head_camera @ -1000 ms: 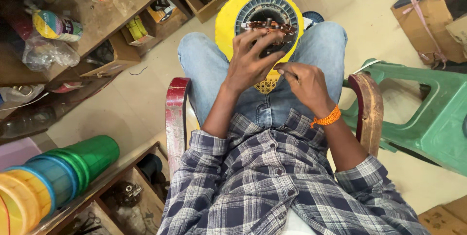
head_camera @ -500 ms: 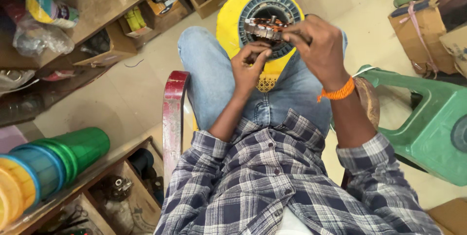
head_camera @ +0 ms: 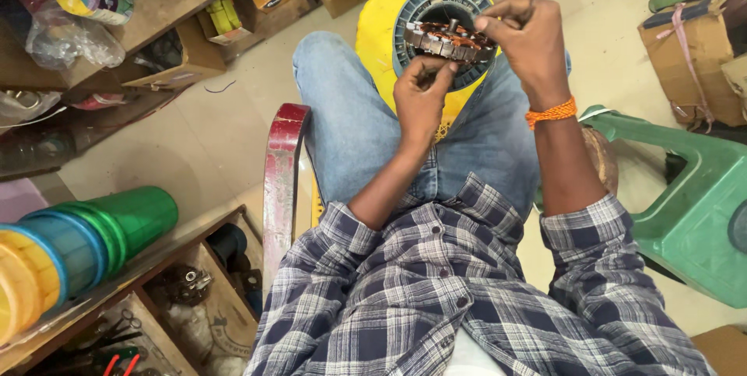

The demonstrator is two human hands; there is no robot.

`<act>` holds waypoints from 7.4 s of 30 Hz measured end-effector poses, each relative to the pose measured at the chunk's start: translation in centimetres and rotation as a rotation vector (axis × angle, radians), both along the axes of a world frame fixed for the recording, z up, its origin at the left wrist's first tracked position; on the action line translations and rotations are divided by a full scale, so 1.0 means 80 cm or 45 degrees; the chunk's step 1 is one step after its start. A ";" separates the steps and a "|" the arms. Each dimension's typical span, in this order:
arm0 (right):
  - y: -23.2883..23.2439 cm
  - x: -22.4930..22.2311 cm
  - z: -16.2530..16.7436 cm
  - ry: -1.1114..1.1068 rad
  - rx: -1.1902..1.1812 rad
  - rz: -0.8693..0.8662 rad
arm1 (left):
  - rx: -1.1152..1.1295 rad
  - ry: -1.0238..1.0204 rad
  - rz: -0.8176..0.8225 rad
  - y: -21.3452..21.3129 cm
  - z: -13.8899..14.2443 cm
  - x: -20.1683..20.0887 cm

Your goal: The person sits on a chair and works on a yellow cylindrical electrical component resting on their lap. They use their hands to adjust copper windings and small parts inside the component, then pick up a screwdriver from a nearby shelf and use it to tighten or adjust internal elements. The person continues to manipulate the component with both hands throughout the clip.

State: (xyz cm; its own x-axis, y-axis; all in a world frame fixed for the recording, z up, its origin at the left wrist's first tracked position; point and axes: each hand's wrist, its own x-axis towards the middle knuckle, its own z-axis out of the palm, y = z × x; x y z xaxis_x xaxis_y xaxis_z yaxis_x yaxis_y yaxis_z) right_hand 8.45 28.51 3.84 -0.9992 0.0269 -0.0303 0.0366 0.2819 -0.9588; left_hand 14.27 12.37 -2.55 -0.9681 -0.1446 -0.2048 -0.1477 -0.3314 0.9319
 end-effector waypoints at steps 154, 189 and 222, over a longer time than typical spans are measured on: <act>-0.090 0.139 -0.031 0.065 -0.507 -0.458 | -1.297 0.964 -0.387 -0.038 0.083 -0.037; -0.086 0.116 -0.011 0.314 -0.011 -0.491 | -1.248 0.858 -0.429 -0.042 0.086 -0.040; -0.070 0.131 -0.039 -0.105 -0.537 -0.354 | -1.240 0.837 -0.476 -0.045 0.091 -0.052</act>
